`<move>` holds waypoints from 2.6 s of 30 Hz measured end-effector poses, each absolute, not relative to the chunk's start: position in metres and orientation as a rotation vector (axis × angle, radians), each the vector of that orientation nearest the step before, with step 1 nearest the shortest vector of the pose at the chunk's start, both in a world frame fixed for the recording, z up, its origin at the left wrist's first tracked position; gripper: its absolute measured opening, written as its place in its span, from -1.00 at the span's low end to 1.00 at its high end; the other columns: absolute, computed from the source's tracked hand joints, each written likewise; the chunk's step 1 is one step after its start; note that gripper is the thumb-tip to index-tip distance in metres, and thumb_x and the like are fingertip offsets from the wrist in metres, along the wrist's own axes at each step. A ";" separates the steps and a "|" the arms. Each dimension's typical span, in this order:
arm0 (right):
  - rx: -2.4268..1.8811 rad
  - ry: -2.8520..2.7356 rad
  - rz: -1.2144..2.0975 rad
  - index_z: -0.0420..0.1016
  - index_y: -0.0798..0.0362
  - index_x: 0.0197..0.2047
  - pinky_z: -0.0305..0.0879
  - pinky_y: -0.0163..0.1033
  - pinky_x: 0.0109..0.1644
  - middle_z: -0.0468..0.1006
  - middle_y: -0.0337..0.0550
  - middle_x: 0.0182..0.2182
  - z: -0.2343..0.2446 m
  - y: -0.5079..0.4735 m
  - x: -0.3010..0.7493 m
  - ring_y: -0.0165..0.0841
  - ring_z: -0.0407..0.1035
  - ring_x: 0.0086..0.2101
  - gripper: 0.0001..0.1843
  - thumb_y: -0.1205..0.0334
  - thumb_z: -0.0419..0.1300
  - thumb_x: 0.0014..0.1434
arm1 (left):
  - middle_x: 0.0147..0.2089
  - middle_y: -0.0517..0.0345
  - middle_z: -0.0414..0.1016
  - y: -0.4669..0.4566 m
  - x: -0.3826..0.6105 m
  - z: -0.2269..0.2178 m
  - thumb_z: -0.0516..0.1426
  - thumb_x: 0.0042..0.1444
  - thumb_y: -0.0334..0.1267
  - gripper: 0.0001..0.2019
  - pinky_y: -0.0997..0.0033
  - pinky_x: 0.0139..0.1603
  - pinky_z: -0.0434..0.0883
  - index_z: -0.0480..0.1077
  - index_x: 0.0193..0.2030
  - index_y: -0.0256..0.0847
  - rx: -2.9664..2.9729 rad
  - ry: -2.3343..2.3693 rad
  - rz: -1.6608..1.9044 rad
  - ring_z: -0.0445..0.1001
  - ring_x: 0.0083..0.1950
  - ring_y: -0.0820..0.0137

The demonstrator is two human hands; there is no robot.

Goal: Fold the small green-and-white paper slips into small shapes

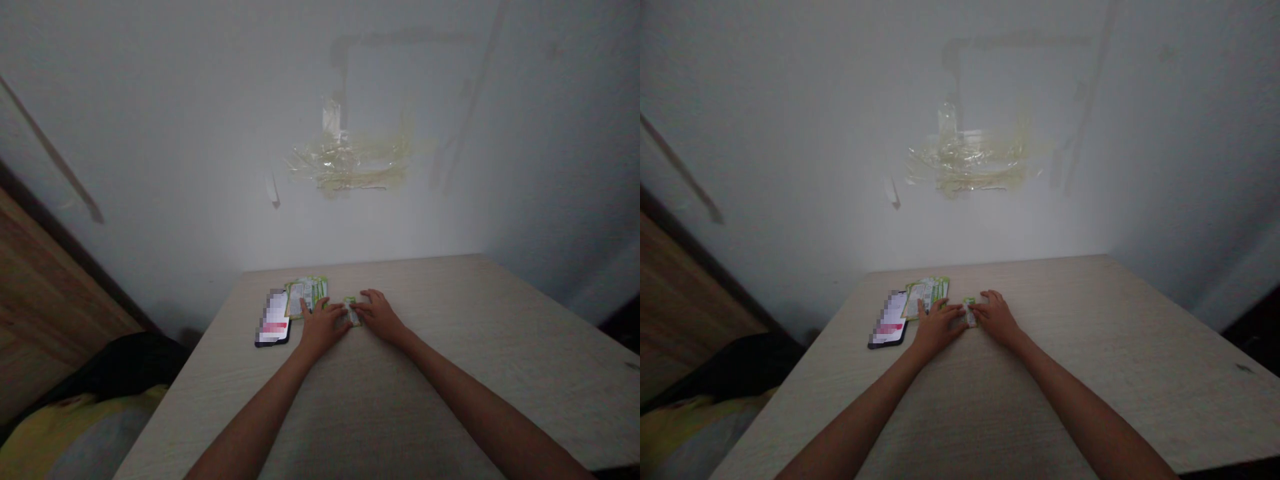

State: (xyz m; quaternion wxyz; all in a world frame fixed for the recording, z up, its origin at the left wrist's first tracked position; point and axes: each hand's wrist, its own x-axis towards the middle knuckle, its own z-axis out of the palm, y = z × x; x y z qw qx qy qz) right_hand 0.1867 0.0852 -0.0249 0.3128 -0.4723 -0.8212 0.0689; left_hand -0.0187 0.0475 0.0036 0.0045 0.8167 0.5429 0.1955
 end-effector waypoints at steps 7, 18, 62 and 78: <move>-1.131 -2.107 0.271 0.66 -0.05 -0.25 0.10 0.01 0.23 0.43 -0.01 0.03 -0.027 0.084 0.192 -0.16 0.17 0.11 -0.84 0.18 0.24 0.16 | 0.12 0.30 0.49 0.046 -0.021 0.001 0.13 0.15 0.05 -0.70 -0.52 0.22 -0.53 0.44 0.01 0.20 2.607 1.601 0.661 0.17 0.31 0.08; -1.241 -2.054 0.238 0.66 0.00 -0.26 0.12 0.01 0.21 0.43 0.03 -0.01 -0.027 0.087 0.187 -0.14 0.19 0.09 -0.82 0.17 0.23 0.16 | 0.12 0.28 0.49 0.046 -0.021 0.004 0.15 0.12 0.06 -0.70 -0.48 0.24 -0.53 0.45 0.00 0.19 2.560 1.558 0.626 0.16 0.32 0.09; -1.199 -2.012 0.389 0.66 -0.01 -0.33 0.14 -0.03 0.21 0.42 0.00 0.04 -0.033 0.096 0.194 -0.16 0.26 0.07 -0.89 0.23 0.30 0.05 | 0.17 0.28 0.45 0.048 -0.018 -0.003 0.09 0.19 0.00 -0.70 -0.56 0.22 -0.44 0.40 0.07 0.20 2.605 1.614 0.638 0.14 0.33 0.06; -1.280 -2.059 0.340 0.65 -0.02 -0.30 0.16 -0.02 0.18 0.43 0.00 0.07 -0.030 0.095 0.190 -0.14 0.26 0.09 -0.89 0.23 0.30 0.05 | 0.16 0.26 0.46 0.048 -0.017 -0.002 0.08 0.21 -0.04 -0.72 -0.55 0.20 -0.49 0.42 0.05 0.21 2.592 1.631 0.656 0.16 0.31 0.05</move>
